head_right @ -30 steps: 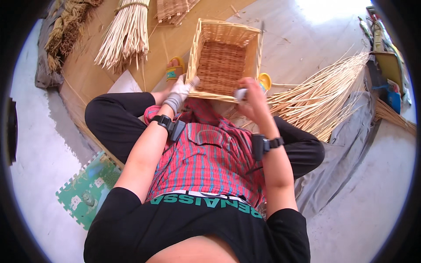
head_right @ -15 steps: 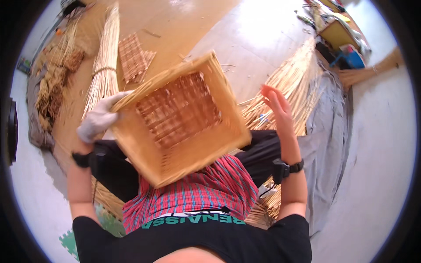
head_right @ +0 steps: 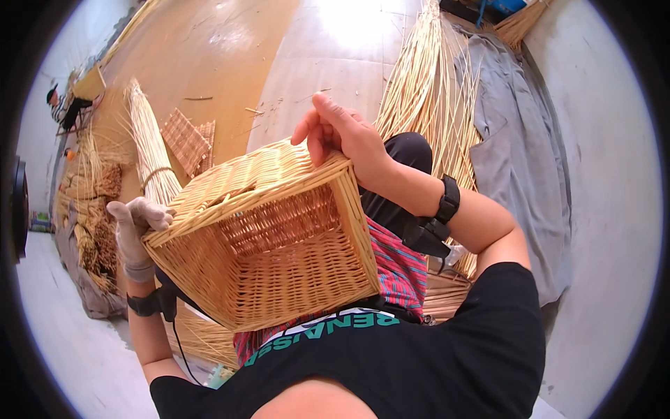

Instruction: Measure, trim, and weave a wicker basket component.

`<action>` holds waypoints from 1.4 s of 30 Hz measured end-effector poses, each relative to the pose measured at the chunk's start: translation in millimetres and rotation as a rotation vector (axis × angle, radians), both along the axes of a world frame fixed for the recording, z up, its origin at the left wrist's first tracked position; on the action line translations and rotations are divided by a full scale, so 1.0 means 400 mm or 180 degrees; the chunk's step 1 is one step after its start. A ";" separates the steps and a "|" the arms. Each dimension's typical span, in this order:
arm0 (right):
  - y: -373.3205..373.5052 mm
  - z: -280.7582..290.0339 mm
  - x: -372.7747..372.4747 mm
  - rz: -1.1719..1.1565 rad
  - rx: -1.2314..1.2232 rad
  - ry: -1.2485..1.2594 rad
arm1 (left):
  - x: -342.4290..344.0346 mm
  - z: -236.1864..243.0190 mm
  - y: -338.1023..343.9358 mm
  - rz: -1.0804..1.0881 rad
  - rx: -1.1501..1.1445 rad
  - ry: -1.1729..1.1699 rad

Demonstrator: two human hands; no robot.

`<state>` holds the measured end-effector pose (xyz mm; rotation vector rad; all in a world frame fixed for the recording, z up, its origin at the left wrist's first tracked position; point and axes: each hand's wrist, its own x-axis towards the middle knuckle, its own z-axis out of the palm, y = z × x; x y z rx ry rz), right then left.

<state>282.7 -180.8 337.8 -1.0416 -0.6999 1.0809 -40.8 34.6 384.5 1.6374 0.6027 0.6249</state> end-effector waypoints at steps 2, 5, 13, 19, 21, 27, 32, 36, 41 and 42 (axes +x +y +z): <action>-0.006 -0.008 -0.002 -0.0193 -0.0045 0.0077 | 0.018 0.006 -0.003 0.0074 -0.0036 0.0183; -0.009 -0.004 -0.009 -0.0150 -0.0049 0.0006 | 0.024 0.019 -0.013 0.0016 0.0058 0.0325; 0.009 -0.006 -0.011 -0.0222 -0.0224 0.0027 | 0.046 0.052 -0.025 0.0194 0.0103 0.0616; -0.003 -0.086 0.034 -0.0747 -0.0067 -0.0166 | 0.055 -0.009 -0.014 0.0051 0.0447 -0.0432; -0.011 -0.044 0.015 -0.0832 -0.0055 0.0856 | 0.063 -0.052 -0.004 0.0590 -0.1186 -0.1153; -0.026 -0.103 -0.045 -0.1143 0.0228 0.0135 | 0.011 -0.112 -0.002 0.0716 -0.1360 -0.1116; -0.023 -0.123 -0.017 -0.0995 0.0299 0.0019 | 0.029 -0.107 -0.017 0.0897 -0.0528 -0.0637; 0.014 -0.115 -0.039 -0.1000 0.0217 0.0111 | 0.031 -0.137 -0.004 0.1194 -0.0705 -0.0921; 0.007 -0.119 -0.015 -0.1006 0.0366 0.0447 | 0.041 -0.116 0.002 0.0807 -0.0158 -0.1110; 0.010 -0.110 -0.034 -0.1028 0.0425 0.0562 | 0.009 -0.129 -0.005 0.0779 0.1260 -0.0546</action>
